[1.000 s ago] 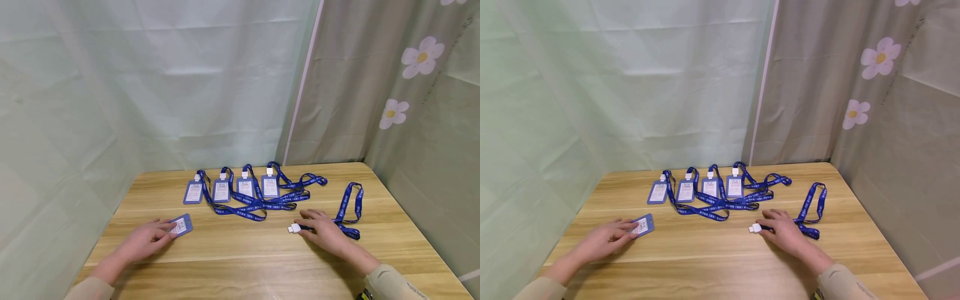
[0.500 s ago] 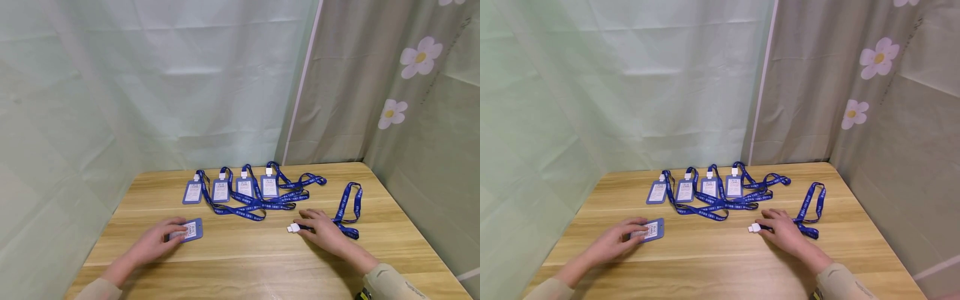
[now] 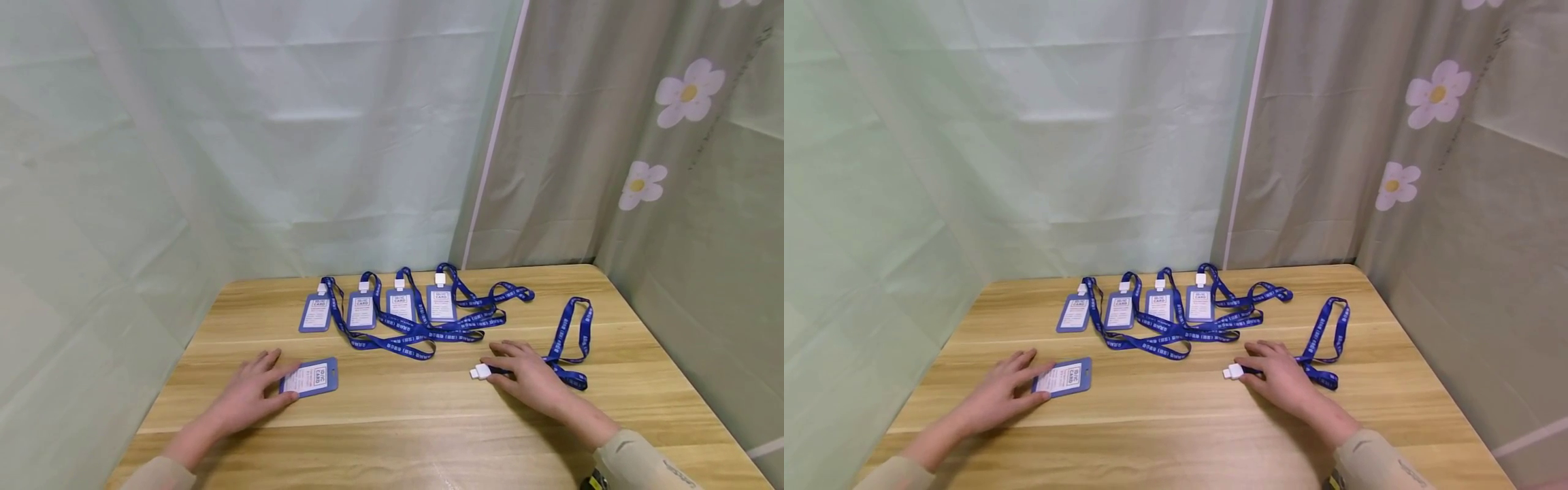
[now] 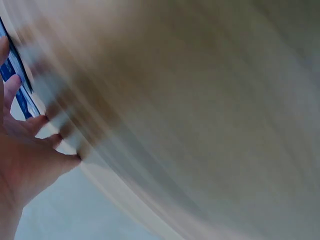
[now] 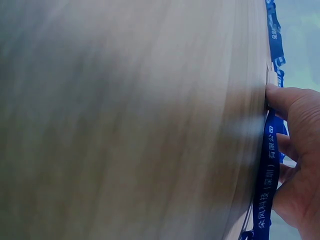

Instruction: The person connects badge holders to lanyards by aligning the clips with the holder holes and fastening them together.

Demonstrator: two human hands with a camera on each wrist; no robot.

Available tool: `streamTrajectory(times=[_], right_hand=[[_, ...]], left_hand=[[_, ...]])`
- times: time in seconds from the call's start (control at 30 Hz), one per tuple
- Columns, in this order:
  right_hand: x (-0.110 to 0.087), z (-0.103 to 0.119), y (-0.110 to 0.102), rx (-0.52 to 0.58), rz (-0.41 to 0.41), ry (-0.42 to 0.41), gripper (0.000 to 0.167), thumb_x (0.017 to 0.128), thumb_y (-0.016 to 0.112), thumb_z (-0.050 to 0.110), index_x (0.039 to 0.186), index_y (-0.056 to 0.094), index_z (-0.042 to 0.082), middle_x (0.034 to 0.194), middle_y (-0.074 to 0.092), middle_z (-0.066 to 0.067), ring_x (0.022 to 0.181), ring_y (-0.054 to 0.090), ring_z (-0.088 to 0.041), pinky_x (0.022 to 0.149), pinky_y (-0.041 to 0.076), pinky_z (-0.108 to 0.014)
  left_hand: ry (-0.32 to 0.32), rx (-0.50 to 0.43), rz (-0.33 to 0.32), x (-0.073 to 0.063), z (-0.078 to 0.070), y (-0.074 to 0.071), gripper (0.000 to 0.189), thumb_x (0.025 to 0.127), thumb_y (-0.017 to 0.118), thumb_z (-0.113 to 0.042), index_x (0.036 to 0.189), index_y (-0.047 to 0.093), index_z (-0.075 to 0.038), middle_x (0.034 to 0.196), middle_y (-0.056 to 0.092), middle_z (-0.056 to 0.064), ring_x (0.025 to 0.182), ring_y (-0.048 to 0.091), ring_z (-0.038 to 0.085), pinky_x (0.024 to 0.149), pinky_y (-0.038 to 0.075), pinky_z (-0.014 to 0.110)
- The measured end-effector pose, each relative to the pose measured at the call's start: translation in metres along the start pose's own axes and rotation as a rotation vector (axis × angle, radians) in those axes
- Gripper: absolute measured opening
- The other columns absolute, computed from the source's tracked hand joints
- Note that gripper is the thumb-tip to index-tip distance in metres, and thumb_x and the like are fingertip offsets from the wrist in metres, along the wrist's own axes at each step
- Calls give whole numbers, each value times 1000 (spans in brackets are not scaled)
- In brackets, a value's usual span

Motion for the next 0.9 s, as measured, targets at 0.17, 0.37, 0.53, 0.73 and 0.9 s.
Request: streamTrajectory(times=[0.17, 0.37, 0.53, 0.73, 0.9], right_hand=[[-1, -1, 0, -1, -1, 3, 39, 95, 75, 33, 132, 72, 18, 146, 57, -13, 137, 46, -41, 109, 38, -65], [-1, -1, 1, -5, 0, 2, 40, 95, 75, 33, 132, 72, 19, 146, 57, -13, 137, 46, -41, 109, 38, -65], [0, 0, 1, -4, 1, 6, 40, 95, 75, 34, 132, 72, 19, 146, 57, -13, 137, 46, -42, 109, 38, -65], [0, 1, 1, 3, -11, 18, 40, 93, 77, 34, 131, 73, 19, 146, 57, -15, 137, 46, -43, 111, 34, -68], [0, 5, 4, -4, -44, 35, 38, 90, 80, 35, 126, 76, 22, 144, 58, -17, 136, 46, -45, 113, 26, -71]], left_hand=[[-35, 33, 36, 3, -10, 8, 65, 94, 61, -65, 147, 59, -27, 156, 39, 29, 142, 28, 61, 106, 19, 82], [-53, 35, 74, 8, -28, 18, 66, 95, 58, -66, 149, 56, -28, 159, 37, 26, 145, 26, 56, 109, 16, 80], [-31, 48, 87, 15, -49, 27, 66, 95, 58, -66, 149, 56, -30, 160, 37, 23, 146, 26, 54, 110, 17, 79], [-21, 54, 110, 27, -80, 38, 65, 94, 59, -66, 149, 55, -32, 160, 37, 20, 147, 26, 53, 111, 19, 77], [10, 44, 114, 36, -107, 45, 62, 94, 63, -61, 148, 57, -31, 160, 38, 20, 147, 27, 52, 112, 20, 76]])
Point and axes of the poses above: each hand's wrist, its own x-axis towards the middle knuckle, its own y-axis out of the palm, z = x × y, the point moved 8 cm from there along x, towards the middle knuckle
